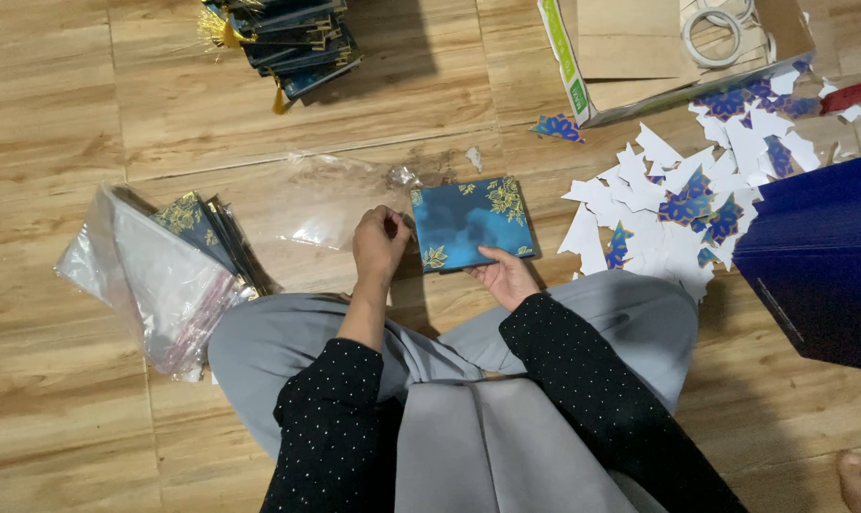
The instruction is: The person is manually packaging blue books into clear plastic sleeves while sitting on the floor.
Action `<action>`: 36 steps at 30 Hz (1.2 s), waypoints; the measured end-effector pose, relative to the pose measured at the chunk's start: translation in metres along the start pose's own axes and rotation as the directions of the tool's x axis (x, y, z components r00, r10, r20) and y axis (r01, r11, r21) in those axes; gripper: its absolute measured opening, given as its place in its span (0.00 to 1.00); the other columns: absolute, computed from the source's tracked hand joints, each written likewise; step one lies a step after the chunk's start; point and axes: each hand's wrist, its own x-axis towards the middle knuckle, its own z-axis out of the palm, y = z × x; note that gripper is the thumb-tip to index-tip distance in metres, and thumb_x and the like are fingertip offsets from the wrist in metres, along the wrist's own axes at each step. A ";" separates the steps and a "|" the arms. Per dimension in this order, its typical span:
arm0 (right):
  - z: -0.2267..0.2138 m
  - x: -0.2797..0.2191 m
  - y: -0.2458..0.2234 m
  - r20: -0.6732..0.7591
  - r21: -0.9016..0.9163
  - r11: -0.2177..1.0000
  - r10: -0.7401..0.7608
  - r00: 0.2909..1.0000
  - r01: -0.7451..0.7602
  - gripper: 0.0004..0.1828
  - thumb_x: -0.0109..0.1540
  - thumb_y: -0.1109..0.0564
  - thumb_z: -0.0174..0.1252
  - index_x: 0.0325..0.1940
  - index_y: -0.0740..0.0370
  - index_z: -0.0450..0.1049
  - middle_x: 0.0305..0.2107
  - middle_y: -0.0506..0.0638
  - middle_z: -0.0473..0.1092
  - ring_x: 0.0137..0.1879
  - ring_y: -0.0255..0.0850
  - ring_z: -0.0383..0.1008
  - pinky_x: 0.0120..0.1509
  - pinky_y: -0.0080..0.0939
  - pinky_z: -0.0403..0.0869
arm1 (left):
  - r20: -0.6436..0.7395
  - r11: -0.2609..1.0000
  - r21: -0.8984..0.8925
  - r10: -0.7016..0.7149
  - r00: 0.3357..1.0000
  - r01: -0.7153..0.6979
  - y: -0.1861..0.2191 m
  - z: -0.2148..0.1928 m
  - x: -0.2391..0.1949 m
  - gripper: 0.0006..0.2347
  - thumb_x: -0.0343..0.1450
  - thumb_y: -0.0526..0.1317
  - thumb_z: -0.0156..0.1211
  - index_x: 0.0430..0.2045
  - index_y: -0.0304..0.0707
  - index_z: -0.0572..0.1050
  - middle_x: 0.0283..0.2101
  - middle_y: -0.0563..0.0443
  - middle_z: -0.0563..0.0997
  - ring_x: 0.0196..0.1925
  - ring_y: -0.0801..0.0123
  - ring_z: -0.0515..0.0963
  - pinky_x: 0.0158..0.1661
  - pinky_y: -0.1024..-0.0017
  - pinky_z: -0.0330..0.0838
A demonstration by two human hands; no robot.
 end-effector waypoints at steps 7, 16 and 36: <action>0.014 -0.014 -0.014 -0.081 0.025 0.999 -0.026 0.996 0.028 0.08 0.51 0.58 0.58 0.34 0.56 0.68 0.27 0.46 0.71 0.34 0.39 0.72 0.38 0.31 0.68 | 0.016 0.997 -0.062 0.048 0.999 -0.047 0.010 -0.007 -0.011 0.02 0.62 0.36 0.54 0.21 0.39 0.70 0.22 0.45 0.71 0.28 0.56 0.75 0.30 0.65 0.70; 0.017 -0.024 -0.013 -0.140 0.059 0.998 -0.015 0.990 0.023 0.07 0.49 0.60 0.59 0.26 0.56 0.66 0.19 0.45 0.67 0.25 0.37 0.66 0.27 0.28 0.62 | 0.004 0.994 -0.109 0.029 1.000 -0.029 0.008 -0.004 -0.011 0.02 0.62 0.37 0.54 0.21 0.40 0.71 0.20 0.47 0.72 0.26 0.59 0.74 0.28 0.67 0.68; 0.032 -0.036 -0.016 -0.144 0.151 0.986 -0.048 0.988 0.070 0.09 0.54 0.58 0.60 0.26 0.61 0.66 0.20 0.46 0.67 0.27 0.37 0.74 0.34 0.30 0.74 | 0.208 0.993 0.022 0.112 0.972 -0.119 0.009 0.010 -0.016 0.02 0.64 0.37 0.55 0.25 0.43 0.71 0.24 0.49 0.76 0.31 0.58 0.77 0.32 0.65 0.71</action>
